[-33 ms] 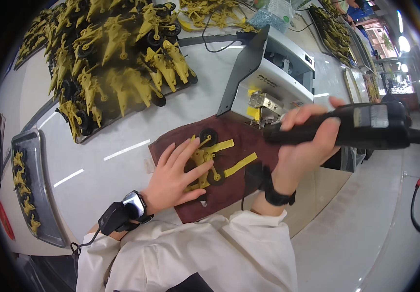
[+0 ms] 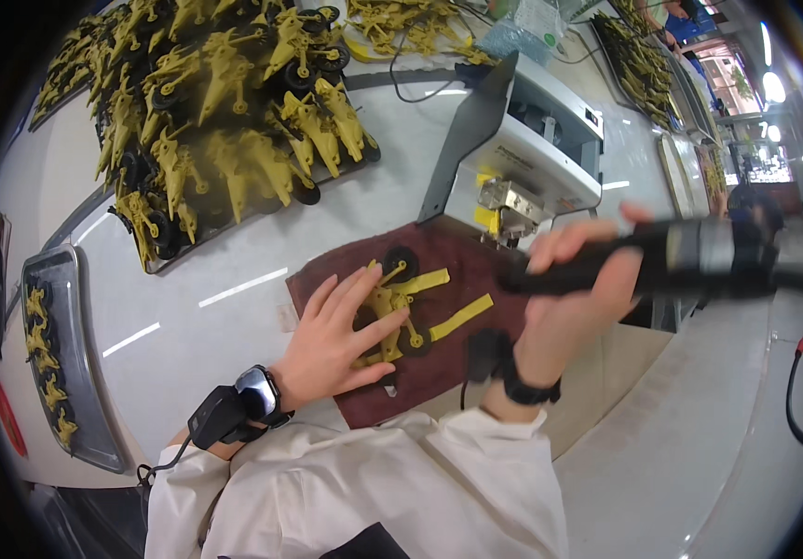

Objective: The person picks up a toy motorcycle from a pile, places it on a cloth, and uses a power tool on it before placing it onto a tray and repeating the process.

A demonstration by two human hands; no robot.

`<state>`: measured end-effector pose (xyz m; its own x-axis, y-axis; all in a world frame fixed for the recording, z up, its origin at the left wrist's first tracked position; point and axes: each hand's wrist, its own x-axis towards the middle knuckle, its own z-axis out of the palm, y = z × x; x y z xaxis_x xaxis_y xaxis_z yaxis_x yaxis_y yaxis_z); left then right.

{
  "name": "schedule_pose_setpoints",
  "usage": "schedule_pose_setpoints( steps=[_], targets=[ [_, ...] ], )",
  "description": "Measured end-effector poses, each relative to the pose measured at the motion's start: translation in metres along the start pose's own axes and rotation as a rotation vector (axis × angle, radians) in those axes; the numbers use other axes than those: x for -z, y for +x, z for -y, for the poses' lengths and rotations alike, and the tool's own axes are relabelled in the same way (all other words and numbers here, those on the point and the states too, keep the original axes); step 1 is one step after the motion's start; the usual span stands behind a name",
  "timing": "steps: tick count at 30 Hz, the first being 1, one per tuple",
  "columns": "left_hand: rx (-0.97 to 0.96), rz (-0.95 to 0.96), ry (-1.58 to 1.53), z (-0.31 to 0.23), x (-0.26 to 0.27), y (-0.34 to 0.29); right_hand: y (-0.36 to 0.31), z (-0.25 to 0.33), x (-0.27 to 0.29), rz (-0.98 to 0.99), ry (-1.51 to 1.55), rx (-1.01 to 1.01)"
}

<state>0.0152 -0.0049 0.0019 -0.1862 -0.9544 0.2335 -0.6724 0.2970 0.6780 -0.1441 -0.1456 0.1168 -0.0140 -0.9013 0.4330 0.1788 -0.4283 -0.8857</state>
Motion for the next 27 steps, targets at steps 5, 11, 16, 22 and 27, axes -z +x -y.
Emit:
schedule_pose_setpoints(
  steps=[5, 11, 16, 22, 27],
  targets=[
    [-0.036, 0.004, 0.002, 0.003, -0.002, 0.0, -0.047, -0.001, 0.0, 0.186, 0.172, 0.104],
    [-0.03, 0.002, -0.003, 0.003, -0.003, 0.001, 0.003, 0.0, 0.001, -0.093, -0.033, 0.303],
    [-0.044, 0.003, 0.002, 0.001, -0.003, 0.002, 0.032, -0.009, -0.008, -0.091, -0.1, 0.332],
    [-0.038, -0.007, -0.006, 0.006, -0.002, -0.002, -0.002, -0.003, -0.009, 0.055, 0.069, 0.069],
    [-0.026, -0.034, -0.043, 0.004, -0.005, -0.003, -0.06, -0.002, -0.016, 0.306, 0.267, 0.115]
  ],
)
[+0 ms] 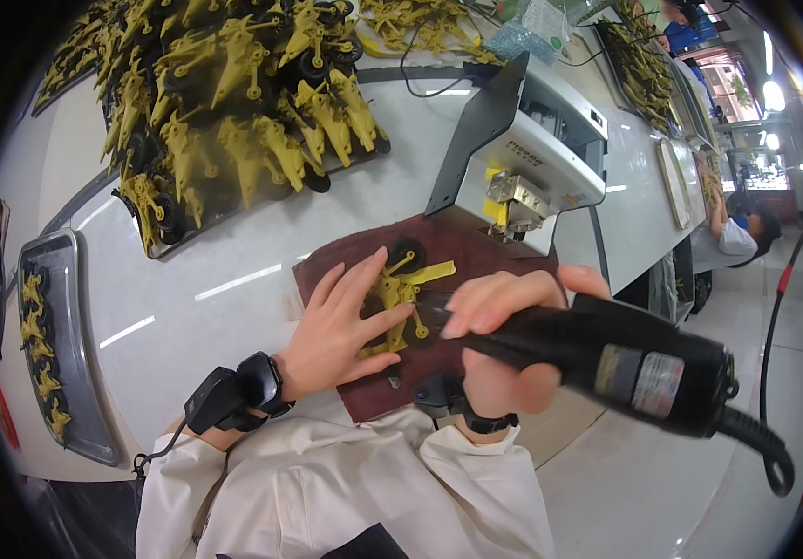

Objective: The person picks up a toy motorcycle from a pile, places it on a cloth, and uses a power tool on it before placing it onto a tray and repeating the process.

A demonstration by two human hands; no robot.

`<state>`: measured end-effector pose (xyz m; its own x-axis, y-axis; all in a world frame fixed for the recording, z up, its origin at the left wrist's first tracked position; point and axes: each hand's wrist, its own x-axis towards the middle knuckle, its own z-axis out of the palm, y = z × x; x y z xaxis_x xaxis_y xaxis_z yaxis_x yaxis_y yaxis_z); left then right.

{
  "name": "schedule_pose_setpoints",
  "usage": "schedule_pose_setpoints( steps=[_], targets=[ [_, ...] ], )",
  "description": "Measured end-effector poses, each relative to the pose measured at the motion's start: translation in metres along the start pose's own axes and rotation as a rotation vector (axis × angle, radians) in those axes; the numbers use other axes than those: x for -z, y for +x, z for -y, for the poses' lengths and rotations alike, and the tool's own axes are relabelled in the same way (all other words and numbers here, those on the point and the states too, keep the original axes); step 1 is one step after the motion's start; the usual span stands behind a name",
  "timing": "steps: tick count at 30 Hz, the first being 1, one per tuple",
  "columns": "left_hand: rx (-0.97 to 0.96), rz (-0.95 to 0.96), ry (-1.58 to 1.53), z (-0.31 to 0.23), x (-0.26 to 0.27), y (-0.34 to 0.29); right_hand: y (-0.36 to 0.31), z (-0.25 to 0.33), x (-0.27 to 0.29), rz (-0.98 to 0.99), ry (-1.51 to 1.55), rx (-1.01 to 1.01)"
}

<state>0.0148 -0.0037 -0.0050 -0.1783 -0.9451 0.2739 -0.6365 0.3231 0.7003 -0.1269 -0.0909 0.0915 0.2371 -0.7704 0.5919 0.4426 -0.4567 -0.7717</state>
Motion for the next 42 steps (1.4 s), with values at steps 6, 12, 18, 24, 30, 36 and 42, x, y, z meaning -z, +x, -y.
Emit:
schedule_pose_setpoints(
  steps=[6, 12, 18, 24, 30, 36, 42],
  targets=[
    [-0.018, -0.036, -0.046, -0.001, 0.003, 0.001, 0.0, -0.01, -0.019, 0.085, -0.019, -0.047],
    [-0.014, -0.023, -0.04, 0.003, 0.003, 0.001, -0.007, -0.037, -0.018, 0.038, -0.128, -0.136],
    [-0.025, 0.016, -0.004, 0.004, 0.005, 0.004, -0.005, -0.045, -0.012, 0.162, 0.112, -0.19],
    [0.01, 0.053, 0.03, 0.005, 0.005, 0.003, -0.025, -0.034, 0.009, 0.035, -0.234, 0.132],
    [-0.024, 0.053, 0.079, -0.002, 0.004, 0.009, 0.072, 0.004, 0.042, -0.307, -0.296, 0.326],
    [-0.006, 0.05, 0.094, -0.001, 0.004, 0.006, 0.071, -0.009, 0.03, -0.346, -0.432, 0.123],
    [-0.018, 0.051, 0.07, 0.001, 0.004, 0.005, 0.002, -0.003, 0.001, 0.006, -0.047, 0.011]
  ],
)
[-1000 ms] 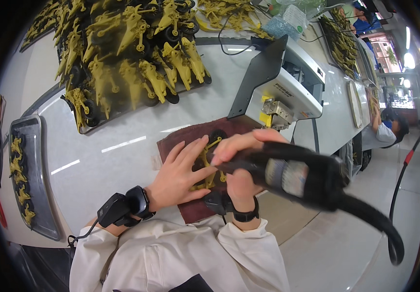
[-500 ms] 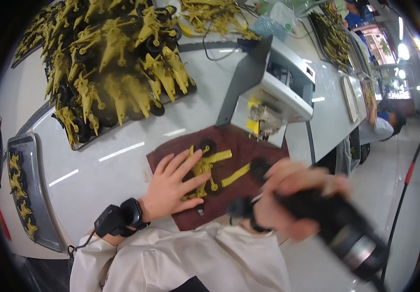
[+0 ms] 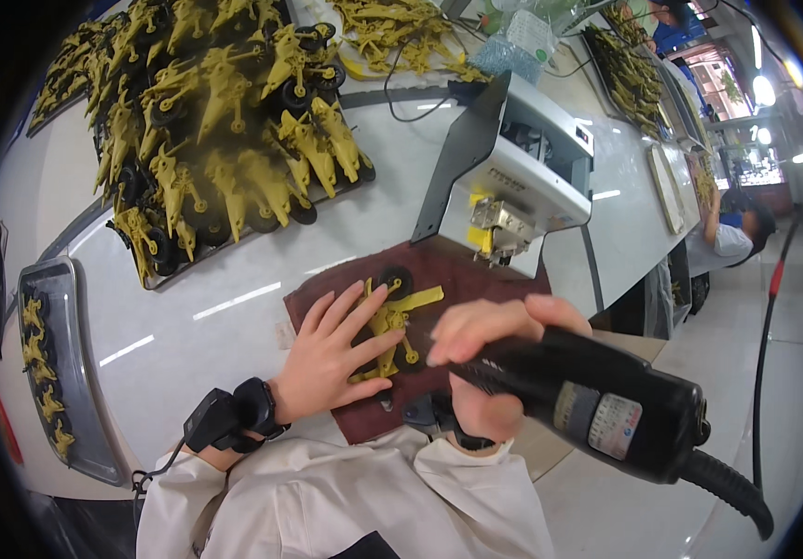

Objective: The person picks up a toy motorcycle from a pile, places it on a cloth, and uses a power tool on it before placing it onto a tray and repeating the process.

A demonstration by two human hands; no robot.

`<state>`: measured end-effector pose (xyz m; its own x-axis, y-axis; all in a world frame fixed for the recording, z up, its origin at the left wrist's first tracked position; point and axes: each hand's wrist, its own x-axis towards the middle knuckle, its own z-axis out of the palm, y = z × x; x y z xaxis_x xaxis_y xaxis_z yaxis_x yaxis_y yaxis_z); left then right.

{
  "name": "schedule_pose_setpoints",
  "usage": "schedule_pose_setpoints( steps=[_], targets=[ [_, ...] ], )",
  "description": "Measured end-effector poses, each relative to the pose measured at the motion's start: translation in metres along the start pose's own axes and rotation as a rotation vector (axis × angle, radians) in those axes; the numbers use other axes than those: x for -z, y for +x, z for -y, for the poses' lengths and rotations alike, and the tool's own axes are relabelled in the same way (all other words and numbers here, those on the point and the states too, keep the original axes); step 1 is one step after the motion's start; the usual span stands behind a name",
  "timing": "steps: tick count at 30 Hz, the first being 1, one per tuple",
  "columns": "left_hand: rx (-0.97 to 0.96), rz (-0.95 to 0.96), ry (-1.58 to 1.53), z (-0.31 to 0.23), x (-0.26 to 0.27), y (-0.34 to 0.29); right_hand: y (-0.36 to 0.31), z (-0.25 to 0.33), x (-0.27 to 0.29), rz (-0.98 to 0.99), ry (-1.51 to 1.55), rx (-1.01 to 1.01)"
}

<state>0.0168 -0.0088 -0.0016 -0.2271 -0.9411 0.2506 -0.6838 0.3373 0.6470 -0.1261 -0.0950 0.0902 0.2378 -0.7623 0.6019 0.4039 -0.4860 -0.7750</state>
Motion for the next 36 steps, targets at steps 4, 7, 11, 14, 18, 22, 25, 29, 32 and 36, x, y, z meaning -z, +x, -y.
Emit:
schedule_pose_setpoints(
  steps=[4, 7, 11, 14, 18, 22, 25, 29, 32, 36],
  targets=[
    [0.003, 0.008, -0.024, -0.002, 0.003, 0.0, 0.011, -0.017, -0.015, -0.119, -0.167, -0.076],
    [0.0, 0.008, -0.033, 0.0, 0.001, -0.001, 0.016, -0.032, -0.008, -0.082, -0.142, -0.074],
    [0.003, 0.012, -0.039, 0.0, 0.002, 0.0, 0.019, -0.042, -0.005, -0.087, -0.127, -0.122],
    [0.006, 0.024, -0.04, 0.001, 0.006, 0.001, 0.027, -0.047, -0.009, -0.09, -0.122, -0.228],
    [0.007, 0.039, -0.032, 0.002, 0.005, 0.004, 0.03, -0.053, -0.005, -0.066, -0.084, -0.22],
    [-0.035, 0.056, -0.042, -0.005, 0.007, 0.01, 0.03, -0.048, -0.001, -0.065, -0.048, -0.236],
    [0.047, 0.021, -0.059, -0.002, 0.004, 0.006, 0.023, -0.064, -0.003, 0.006, 0.067, -0.263],
    [0.121, 0.015, 0.045, -0.012, -0.002, 0.001, 0.016, -0.041, 0.013, 0.055, 0.01, -0.094],
    [0.067, -0.012, 0.038, -0.012, -0.003, 0.006, 0.044, 0.006, 0.019, -0.101, -0.034, 0.228],
    [0.046, -0.021, 0.028, -0.012, -0.005, 0.008, 0.072, 0.005, 0.035, -0.281, -0.213, 0.224]
  ],
)
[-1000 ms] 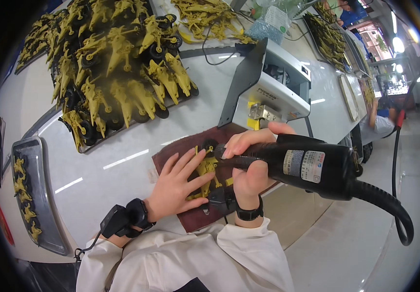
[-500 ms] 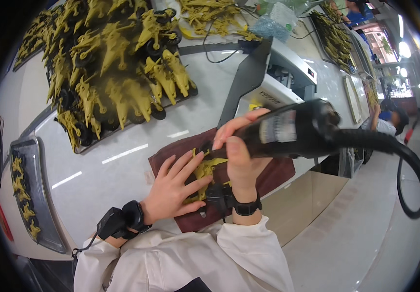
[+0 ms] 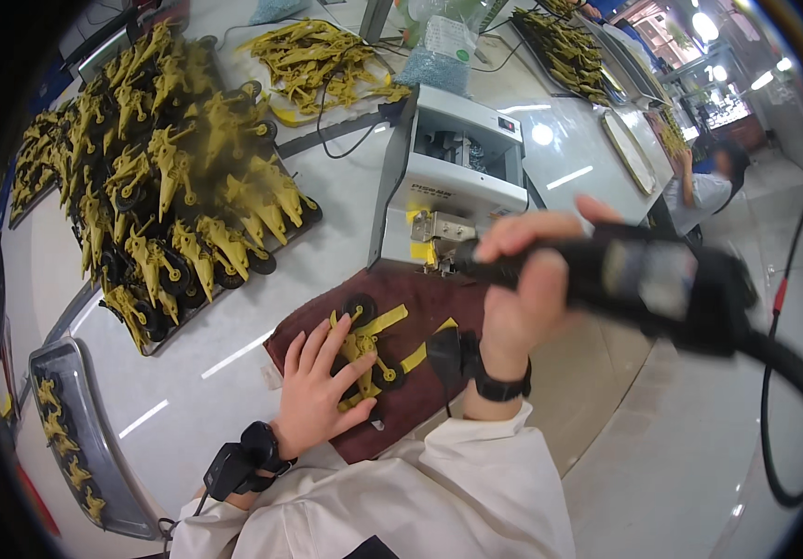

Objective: The person picks up a toy motorcycle from a pile, places it on a cloth, and uses a power tool on it before placing it onto a tray and repeating the process.

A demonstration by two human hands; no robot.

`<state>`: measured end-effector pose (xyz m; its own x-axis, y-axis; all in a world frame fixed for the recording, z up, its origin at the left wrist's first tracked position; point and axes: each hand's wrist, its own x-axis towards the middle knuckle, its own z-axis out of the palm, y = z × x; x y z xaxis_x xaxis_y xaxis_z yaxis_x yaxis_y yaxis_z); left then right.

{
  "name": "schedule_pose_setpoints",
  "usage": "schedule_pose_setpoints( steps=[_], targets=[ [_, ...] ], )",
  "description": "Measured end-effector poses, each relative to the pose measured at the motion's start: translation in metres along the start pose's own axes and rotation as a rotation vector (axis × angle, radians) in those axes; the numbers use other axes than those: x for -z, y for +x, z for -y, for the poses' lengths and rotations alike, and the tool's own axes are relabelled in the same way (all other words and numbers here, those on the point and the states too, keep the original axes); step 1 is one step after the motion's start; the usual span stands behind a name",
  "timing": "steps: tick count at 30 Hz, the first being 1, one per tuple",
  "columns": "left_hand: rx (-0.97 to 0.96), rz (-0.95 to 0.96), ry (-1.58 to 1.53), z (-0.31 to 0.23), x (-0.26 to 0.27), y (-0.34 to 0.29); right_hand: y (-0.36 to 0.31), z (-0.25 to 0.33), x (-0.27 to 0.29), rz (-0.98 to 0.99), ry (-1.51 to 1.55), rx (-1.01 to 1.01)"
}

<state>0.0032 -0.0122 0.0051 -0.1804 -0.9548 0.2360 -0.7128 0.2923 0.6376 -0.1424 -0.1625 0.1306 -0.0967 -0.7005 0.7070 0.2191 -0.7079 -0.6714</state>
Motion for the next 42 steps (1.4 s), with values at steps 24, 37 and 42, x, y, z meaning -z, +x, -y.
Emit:
schedule_pose_setpoints(
  steps=[24, 37, 42],
  targets=[
    [-0.018, 0.0, -0.017, 0.005, 0.0, -0.004, -0.104, 0.036, 0.027, 0.171, 0.215, -0.321],
    [-0.003, 0.033, -0.001, 0.004, 0.001, -0.003, -0.118, 0.025, 0.018, 0.351, 0.164, -0.379],
    [0.007, 0.048, 0.015, 0.004, 0.003, -0.006, -0.114, 0.021, 0.016, 0.367, 0.091, -0.348]
  ],
)
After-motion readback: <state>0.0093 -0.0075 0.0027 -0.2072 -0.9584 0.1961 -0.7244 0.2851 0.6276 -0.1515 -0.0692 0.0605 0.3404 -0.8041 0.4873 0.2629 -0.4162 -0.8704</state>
